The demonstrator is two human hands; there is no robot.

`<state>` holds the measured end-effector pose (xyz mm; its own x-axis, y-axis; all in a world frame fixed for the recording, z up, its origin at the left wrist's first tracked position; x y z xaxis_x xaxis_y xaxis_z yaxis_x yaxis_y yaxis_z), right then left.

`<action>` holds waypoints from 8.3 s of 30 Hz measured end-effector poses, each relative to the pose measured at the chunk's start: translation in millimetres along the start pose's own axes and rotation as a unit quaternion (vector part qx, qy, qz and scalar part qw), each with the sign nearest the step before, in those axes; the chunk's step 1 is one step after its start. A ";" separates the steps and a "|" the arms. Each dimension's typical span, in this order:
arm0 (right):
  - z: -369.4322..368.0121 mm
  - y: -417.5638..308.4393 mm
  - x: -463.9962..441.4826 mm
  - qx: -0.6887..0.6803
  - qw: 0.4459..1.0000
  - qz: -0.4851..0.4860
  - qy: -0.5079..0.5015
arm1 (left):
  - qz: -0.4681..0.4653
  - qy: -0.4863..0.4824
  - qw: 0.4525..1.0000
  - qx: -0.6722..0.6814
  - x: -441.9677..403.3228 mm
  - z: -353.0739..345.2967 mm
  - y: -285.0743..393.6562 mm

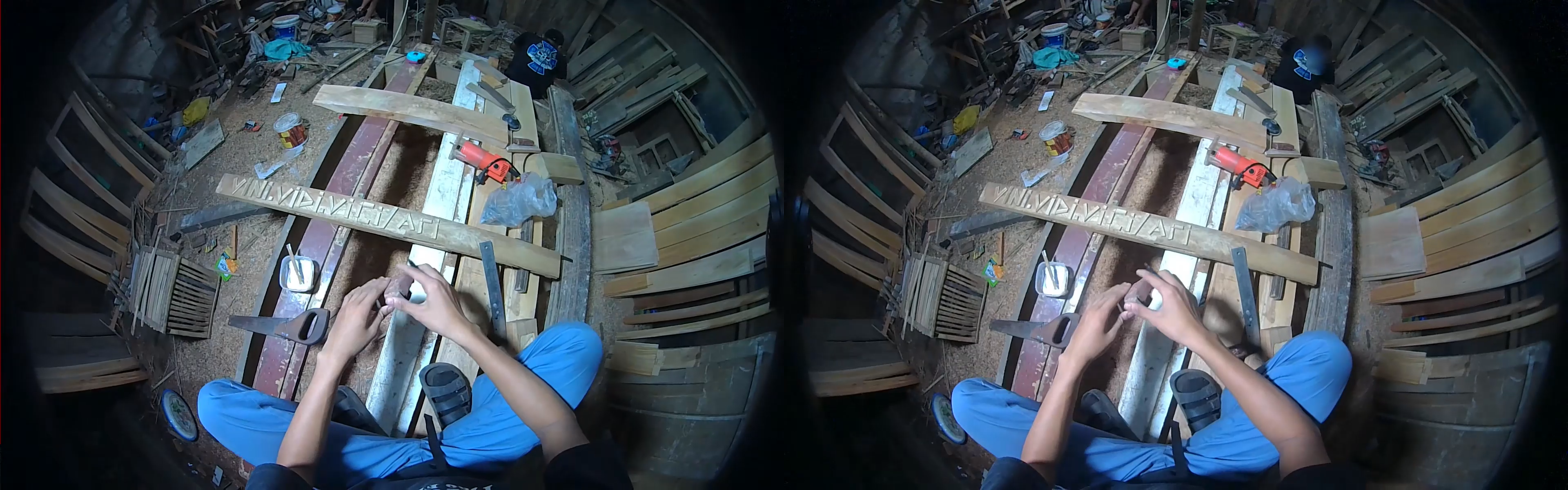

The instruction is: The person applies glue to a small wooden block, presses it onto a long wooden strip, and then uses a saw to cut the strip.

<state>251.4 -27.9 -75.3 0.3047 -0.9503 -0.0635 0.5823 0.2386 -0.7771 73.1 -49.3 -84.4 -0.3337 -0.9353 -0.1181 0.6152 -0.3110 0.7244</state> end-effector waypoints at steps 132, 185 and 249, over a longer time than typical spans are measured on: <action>-96.3 16.2 8.0 0.133 0.986 0.081 0.067 | 0.281 0.328 0.885 0.174 48.9 -44.5 -91.8; -326.4 -223.7 -8.8 -0.279 0.923 0.153 -0.218 | 0.452 0.632 0.628 0.052 307.1 134.2 -123.9; -567.3 -765.7 -87.5 0.026 0.898 0.245 -0.365 | 0.515 0.644 0.506 0.254 560.9 607.0 -166.4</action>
<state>-648.8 -240.9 170.2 0.9357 -0.3491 0.0518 0.2717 0.6190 -0.7369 -650.0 -419.5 141.1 0.9199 0.0065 0.3921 -0.3829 0.2302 0.8946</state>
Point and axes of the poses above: each hand's wrist, its own x-axis away from the middle knuckle, its own z-axis out of the back of the hand, y = z × x, the point moved 5 cm from there along -x, towards the middle knuckle, and after that the axes turned 4 degrees about z, right-handed, at the moved point
